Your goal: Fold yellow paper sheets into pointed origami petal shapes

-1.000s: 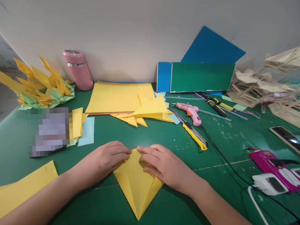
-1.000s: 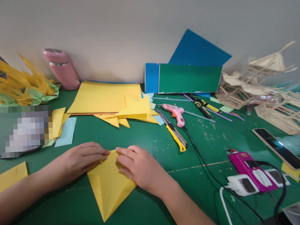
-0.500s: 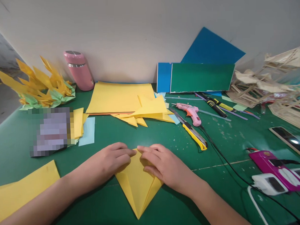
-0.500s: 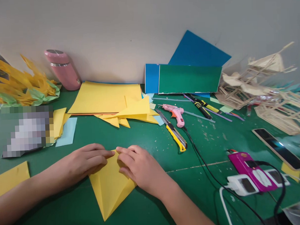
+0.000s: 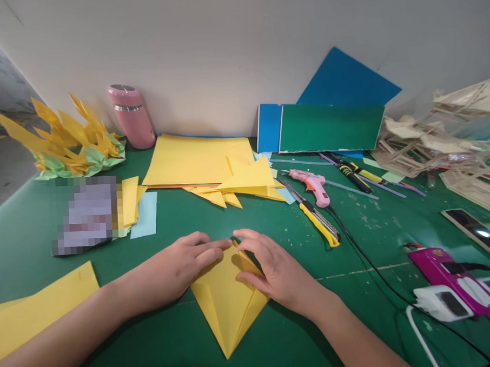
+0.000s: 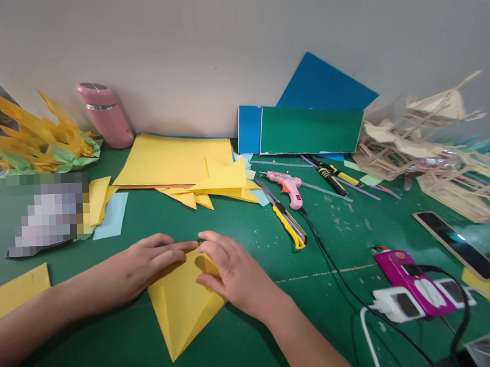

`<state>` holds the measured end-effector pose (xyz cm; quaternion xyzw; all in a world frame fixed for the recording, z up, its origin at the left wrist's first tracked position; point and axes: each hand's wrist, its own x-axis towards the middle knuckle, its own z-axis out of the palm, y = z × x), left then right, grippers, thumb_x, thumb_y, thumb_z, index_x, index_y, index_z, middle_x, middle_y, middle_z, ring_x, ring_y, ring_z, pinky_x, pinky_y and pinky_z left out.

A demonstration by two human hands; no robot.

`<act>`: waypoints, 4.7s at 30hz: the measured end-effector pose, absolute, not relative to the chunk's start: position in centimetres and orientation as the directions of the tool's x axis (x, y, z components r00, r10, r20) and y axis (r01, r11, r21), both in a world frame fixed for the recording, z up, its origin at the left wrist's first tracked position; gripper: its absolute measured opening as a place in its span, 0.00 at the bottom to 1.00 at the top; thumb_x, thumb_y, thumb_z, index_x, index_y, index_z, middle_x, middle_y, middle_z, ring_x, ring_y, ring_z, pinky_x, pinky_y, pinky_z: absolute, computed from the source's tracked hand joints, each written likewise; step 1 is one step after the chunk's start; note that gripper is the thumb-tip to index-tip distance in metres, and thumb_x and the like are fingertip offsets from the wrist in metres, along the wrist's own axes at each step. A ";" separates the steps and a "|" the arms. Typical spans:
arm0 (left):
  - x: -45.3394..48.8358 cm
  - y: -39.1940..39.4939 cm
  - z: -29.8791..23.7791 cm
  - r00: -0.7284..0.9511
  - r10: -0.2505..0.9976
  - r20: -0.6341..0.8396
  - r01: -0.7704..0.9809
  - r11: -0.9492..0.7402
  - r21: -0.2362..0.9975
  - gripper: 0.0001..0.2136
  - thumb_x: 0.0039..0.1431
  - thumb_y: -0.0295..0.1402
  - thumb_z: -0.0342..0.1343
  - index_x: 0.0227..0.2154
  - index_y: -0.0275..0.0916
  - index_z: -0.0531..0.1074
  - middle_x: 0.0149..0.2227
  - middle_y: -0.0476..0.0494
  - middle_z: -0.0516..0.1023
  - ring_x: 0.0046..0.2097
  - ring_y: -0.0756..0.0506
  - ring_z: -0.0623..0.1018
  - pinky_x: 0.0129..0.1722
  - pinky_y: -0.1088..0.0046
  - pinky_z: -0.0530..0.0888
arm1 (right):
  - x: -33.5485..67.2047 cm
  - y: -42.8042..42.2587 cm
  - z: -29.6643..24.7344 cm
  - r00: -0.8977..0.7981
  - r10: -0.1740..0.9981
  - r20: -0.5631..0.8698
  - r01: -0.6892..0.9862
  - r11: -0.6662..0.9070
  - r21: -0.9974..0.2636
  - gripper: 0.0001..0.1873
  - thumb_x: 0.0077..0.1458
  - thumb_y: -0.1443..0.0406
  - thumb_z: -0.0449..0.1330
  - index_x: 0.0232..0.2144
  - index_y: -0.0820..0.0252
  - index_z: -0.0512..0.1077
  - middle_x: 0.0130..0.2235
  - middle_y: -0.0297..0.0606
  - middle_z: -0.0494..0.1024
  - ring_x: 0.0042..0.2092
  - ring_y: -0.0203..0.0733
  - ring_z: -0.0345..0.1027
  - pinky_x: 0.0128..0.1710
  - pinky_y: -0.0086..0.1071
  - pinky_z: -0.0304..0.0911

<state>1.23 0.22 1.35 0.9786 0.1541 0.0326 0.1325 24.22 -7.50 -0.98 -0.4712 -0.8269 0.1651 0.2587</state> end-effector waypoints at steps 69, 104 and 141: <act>1.4 -0.4 1.0 0.650 0.731 0.209 0.646 -0.676 0.355 0.13 0.60 0.41 0.48 0.23 0.40 0.63 0.24 0.49 0.69 0.29 0.45 0.69 0.28 0.70 0.65 | 23.8 -7.2 -0.2 -0.489 0.861 0.142 0.729 0.492 -0.476 0.15 0.62 0.63 0.57 0.50 0.58 0.67 0.57 0.41 0.69 0.56 0.47 0.61 0.58 0.43 0.59; 0.9 -1.5 0.7 0.876 0.474 0.090 0.380 -0.792 0.477 0.08 0.57 0.37 0.60 0.34 0.42 0.66 0.50 0.44 0.70 0.51 0.41 0.68 0.50 0.64 0.65 | 23.7 -7.5 -0.8 -0.189 0.978 0.092 0.238 0.136 -0.962 0.23 0.55 0.67 0.57 0.54 0.53 0.63 0.39 0.34 0.74 0.35 0.36 0.67 0.37 0.31 0.66; 1.4 -1.3 0.6 0.536 0.840 0.092 0.342 -0.315 0.885 0.10 0.55 0.38 0.58 0.37 0.43 0.79 0.39 0.45 0.81 0.40 0.44 0.78 0.39 0.70 0.78 | 24.5 -6.7 -0.4 -0.112 0.977 -0.182 -0.051 -0.189 -0.981 0.27 0.45 0.48 0.66 0.41 0.62 0.74 0.24 0.30 0.72 0.18 0.28 0.60 0.15 0.23 0.51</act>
